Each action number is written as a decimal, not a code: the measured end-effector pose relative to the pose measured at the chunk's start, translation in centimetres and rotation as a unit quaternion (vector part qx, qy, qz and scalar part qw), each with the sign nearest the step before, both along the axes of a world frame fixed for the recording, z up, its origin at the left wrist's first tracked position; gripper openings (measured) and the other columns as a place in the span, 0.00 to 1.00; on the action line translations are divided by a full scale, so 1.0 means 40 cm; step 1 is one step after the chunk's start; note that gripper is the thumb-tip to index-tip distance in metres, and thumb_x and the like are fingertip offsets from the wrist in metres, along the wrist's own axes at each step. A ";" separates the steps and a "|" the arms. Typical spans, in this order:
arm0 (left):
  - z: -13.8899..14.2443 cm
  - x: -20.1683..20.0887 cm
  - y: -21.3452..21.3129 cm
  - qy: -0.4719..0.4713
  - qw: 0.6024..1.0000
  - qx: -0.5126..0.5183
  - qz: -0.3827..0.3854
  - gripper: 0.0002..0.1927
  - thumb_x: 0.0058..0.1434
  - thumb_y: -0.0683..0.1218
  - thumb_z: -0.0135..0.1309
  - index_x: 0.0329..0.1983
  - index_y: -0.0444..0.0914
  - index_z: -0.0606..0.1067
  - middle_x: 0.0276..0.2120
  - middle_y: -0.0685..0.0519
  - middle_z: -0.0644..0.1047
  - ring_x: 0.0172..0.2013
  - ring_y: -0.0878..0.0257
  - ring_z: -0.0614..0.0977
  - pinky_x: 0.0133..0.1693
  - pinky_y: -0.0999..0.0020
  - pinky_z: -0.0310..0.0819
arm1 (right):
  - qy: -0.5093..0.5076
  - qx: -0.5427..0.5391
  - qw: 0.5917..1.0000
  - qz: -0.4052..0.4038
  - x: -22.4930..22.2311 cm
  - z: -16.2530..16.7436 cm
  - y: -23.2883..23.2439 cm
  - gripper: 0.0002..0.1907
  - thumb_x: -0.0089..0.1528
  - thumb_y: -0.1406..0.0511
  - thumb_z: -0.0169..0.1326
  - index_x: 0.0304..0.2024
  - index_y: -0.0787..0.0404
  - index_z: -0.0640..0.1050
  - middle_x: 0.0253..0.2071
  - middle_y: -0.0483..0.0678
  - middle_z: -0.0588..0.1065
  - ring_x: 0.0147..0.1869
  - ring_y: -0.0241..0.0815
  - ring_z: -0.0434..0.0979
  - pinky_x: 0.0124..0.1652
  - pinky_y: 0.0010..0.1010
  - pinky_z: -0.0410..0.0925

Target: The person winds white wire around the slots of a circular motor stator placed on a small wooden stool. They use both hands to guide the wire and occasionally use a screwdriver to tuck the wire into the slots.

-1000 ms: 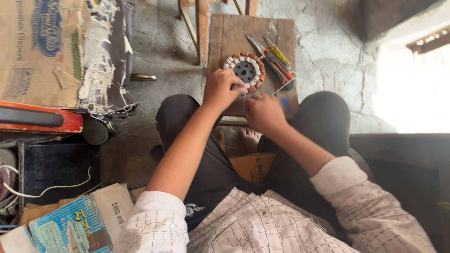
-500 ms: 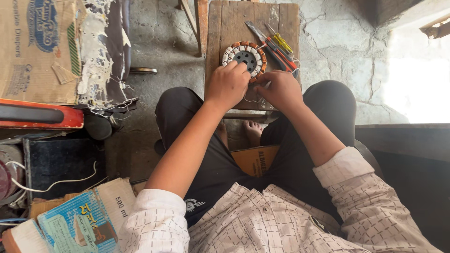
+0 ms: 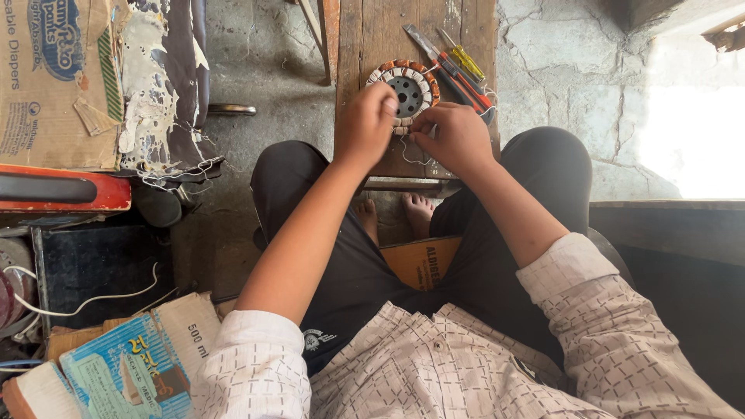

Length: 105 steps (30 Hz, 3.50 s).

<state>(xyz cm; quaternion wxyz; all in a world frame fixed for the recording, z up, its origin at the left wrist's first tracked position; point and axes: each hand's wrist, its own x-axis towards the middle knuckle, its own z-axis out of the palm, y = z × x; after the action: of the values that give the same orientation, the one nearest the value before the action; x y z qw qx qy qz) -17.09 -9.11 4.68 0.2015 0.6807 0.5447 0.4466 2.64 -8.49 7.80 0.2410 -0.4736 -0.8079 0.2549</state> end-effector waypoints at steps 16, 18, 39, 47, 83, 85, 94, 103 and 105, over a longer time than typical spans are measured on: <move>0.036 -0.002 -0.004 -0.065 0.997 -0.028 0.019 0.03 0.66 0.42 0.53 0.38 0.37 0.75 0.33 0.49 0.79 0.34 0.54 0.82 0.37 0.61 0.74 | -0.045 0.049 0.996 0.057 -0.040 -0.030 0.002 0.07 0.65 0.63 0.58 0.38 0.61 0.79 0.38 0.53 0.77 0.42 0.58 0.78 0.40 0.47 0.69; 0.043 -0.004 -0.003 -0.008 1.000 0.016 0.000 0.02 0.66 0.41 0.55 0.39 0.38 0.76 0.37 0.48 0.79 0.39 0.49 0.82 0.39 0.58 0.75 | 0.015 0.036 0.998 0.053 -0.028 -0.035 0.015 0.05 0.66 0.66 0.56 0.40 0.63 0.78 0.40 0.55 0.76 0.45 0.59 0.77 0.43 0.47 0.69; 0.074 -0.027 -0.013 0.156 0.981 0.052 -0.104 0.08 0.57 0.37 0.58 0.37 0.42 0.81 0.37 0.54 0.75 0.42 0.55 0.80 0.43 0.60 0.74 | 0.070 -0.009 0.997 0.036 -0.005 -0.003 0.026 0.06 0.61 0.69 0.62 0.40 0.64 0.80 0.36 0.52 0.75 0.37 0.51 0.77 0.37 0.38 0.69; 0.102 -0.010 -0.026 0.261 0.945 0.168 -0.106 0.02 0.60 0.42 0.55 0.34 0.43 0.77 0.36 0.57 0.73 0.41 0.60 0.78 0.40 0.62 0.72 | 0.027 0.051 0.997 0.051 -0.018 -0.027 0.021 0.08 0.55 0.70 0.61 0.38 0.63 0.79 0.38 0.52 0.75 0.42 0.56 0.77 0.40 0.44 0.69; 0.097 -0.004 -0.015 0.002 0.999 0.012 -0.050 0.11 0.56 0.40 0.64 0.43 0.37 0.81 0.38 0.52 0.77 0.41 0.55 0.80 0.42 0.62 0.73 | 0.056 0.154 0.986 0.042 -0.012 -0.026 0.030 0.09 0.55 0.69 0.66 0.38 0.60 0.83 0.42 0.45 0.78 0.50 0.49 0.75 0.48 0.42 0.66; 0.085 -0.007 -0.010 -0.021 0.998 -0.012 -0.065 0.11 0.56 0.40 0.65 0.42 0.37 0.81 0.38 0.51 0.78 0.42 0.55 0.80 0.42 0.62 0.73 | 0.092 0.143 0.984 0.051 -0.013 -0.021 0.031 0.09 0.57 0.70 0.67 0.40 0.61 0.82 0.42 0.46 0.77 0.48 0.49 0.76 0.47 0.40 0.68; 0.071 -0.008 -0.016 0.093 0.993 0.022 -0.072 0.03 0.57 0.41 0.63 0.34 0.41 0.82 0.35 0.55 0.80 0.41 0.54 0.81 0.41 0.59 0.74 | 0.132 0.157 0.978 0.036 -0.017 -0.001 0.024 0.11 0.58 0.73 0.65 0.42 0.58 0.85 0.42 0.47 0.78 0.47 0.48 0.78 0.47 0.37 0.71; 0.088 -0.010 -0.017 0.025 0.998 0.038 -0.050 0.03 0.61 0.39 0.59 0.37 0.39 0.79 0.36 0.53 0.77 0.41 0.53 0.79 0.42 0.59 0.73 | 0.119 0.023 0.993 0.009 -0.021 -0.012 0.033 0.18 0.58 0.69 0.65 0.51 0.61 0.80 0.44 0.49 0.76 0.44 0.47 0.78 0.44 0.37 0.71; 0.091 -0.011 -0.014 0.007 0.997 0.055 -0.047 0.02 0.62 0.39 0.58 0.37 0.38 0.79 0.35 0.53 0.77 0.41 0.54 0.79 0.43 0.59 0.73 | 0.075 0.059 0.995 0.022 -0.021 -0.020 0.033 0.16 0.57 0.68 0.67 0.47 0.61 0.82 0.42 0.49 0.77 0.46 0.51 0.76 0.45 0.40 0.69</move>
<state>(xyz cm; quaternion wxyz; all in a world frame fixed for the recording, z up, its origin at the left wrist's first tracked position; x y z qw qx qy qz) -17.52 -9.67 8.31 0.1807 0.7187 0.4883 0.4609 1.78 -7.15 6.99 0.3224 -0.4207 -0.8113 0.2469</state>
